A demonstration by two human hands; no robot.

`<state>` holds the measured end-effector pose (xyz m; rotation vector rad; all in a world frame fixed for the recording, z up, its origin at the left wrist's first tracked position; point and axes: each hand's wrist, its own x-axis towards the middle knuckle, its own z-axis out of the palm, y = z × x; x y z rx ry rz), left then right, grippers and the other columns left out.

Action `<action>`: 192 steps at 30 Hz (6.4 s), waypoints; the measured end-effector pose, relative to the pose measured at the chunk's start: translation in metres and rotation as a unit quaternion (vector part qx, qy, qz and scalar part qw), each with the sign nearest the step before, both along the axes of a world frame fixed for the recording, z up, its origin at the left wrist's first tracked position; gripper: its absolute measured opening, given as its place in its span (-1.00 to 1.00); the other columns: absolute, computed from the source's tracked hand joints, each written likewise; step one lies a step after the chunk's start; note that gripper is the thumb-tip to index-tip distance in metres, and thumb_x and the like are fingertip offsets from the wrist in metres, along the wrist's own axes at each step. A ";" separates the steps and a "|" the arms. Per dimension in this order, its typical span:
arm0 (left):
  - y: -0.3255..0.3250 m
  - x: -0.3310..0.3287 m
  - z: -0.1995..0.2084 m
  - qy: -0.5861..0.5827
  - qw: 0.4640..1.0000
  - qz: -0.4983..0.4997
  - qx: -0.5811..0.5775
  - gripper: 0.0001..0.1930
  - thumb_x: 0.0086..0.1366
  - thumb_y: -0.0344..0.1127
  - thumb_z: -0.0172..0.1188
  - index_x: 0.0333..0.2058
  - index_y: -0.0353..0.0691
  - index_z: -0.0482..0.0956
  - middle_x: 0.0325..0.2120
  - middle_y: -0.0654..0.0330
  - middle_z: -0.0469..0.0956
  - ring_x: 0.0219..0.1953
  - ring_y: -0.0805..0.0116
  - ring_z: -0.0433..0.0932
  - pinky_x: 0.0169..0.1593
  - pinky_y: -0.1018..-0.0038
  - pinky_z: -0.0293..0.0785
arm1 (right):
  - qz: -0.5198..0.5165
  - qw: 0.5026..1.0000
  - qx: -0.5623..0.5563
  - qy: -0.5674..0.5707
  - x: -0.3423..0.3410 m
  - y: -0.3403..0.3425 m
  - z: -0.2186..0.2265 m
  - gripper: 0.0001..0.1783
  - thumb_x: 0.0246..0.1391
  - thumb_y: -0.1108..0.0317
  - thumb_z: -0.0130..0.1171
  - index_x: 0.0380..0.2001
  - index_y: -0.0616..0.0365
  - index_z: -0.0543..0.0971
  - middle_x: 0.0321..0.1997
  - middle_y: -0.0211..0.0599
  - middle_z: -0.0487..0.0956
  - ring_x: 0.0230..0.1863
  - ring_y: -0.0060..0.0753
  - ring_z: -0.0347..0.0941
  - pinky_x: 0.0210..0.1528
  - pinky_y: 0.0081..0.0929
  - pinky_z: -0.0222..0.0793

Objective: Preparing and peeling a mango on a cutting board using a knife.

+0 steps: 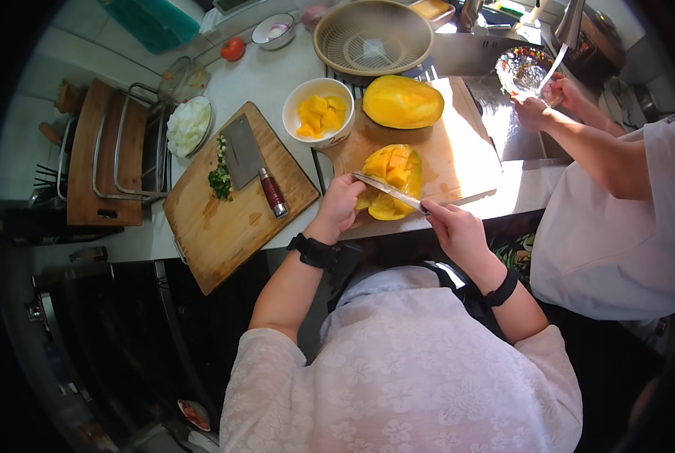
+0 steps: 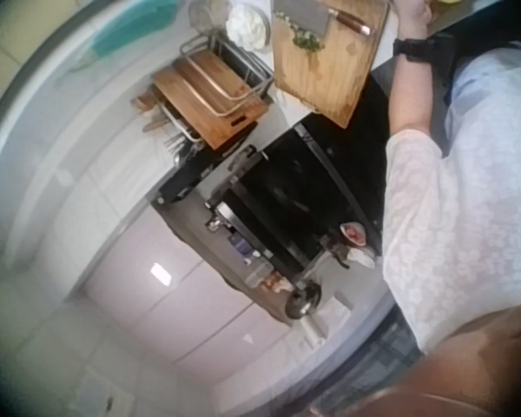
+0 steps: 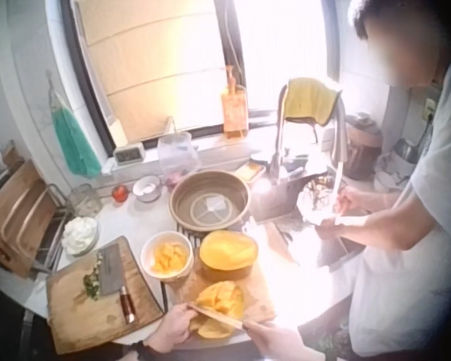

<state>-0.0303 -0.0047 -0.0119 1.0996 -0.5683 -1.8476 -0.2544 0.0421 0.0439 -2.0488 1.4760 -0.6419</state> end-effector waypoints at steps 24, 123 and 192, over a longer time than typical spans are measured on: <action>0.020 -0.024 -0.010 -0.029 0.999 0.025 -0.001 -0.79 0.17 -0.55 -0.06 -0.21 -0.41 0.44 -0.35 0.21 0.50 -0.38 0.52 0.49 -0.33 0.69 0.42 | -0.038 0.992 -0.009 0.124 0.004 0.015 -0.012 -0.71 -0.02 0.41 -0.01 -0.16 -0.01 0.43 -0.64 -0.18 0.39 -0.64 -0.11 0.39 -0.59 -0.31 0.33; -0.061 0.038 0.094 -0.714 0.582 -0.017 -0.388 -0.71 0.02 -0.44 0.05 -0.20 -0.26 0.40 -0.32 -0.04 0.43 -0.37 -0.02 0.44 -0.33 0.25 0.40 | 0.019 0.985 -0.005 0.169 -0.032 0.005 0.012 -0.88 -0.04 0.28 0.04 -0.38 -0.01 0.43 -0.65 -0.26 0.42 -0.59 -0.20 0.41 -0.56 -0.30 0.30; 0.012 0.002 0.020 -0.226 0.970 -0.081 -0.041 -0.59 0.09 -0.68 -0.12 -0.02 -0.46 0.30 -0.17 0.05 0.44 -0.17 0.41 0.46 -0.13 0.59 0.39 | -0.049 0.990 -0.070 0.114 -0.006 -0.007 -0.030 -0.76 -0.02 0.30 0.03 -0.21 -0.09 0.44 -0.62 -0.21 0.41 -0.65 -0.13 0.39 -0.62 -0.29 0.30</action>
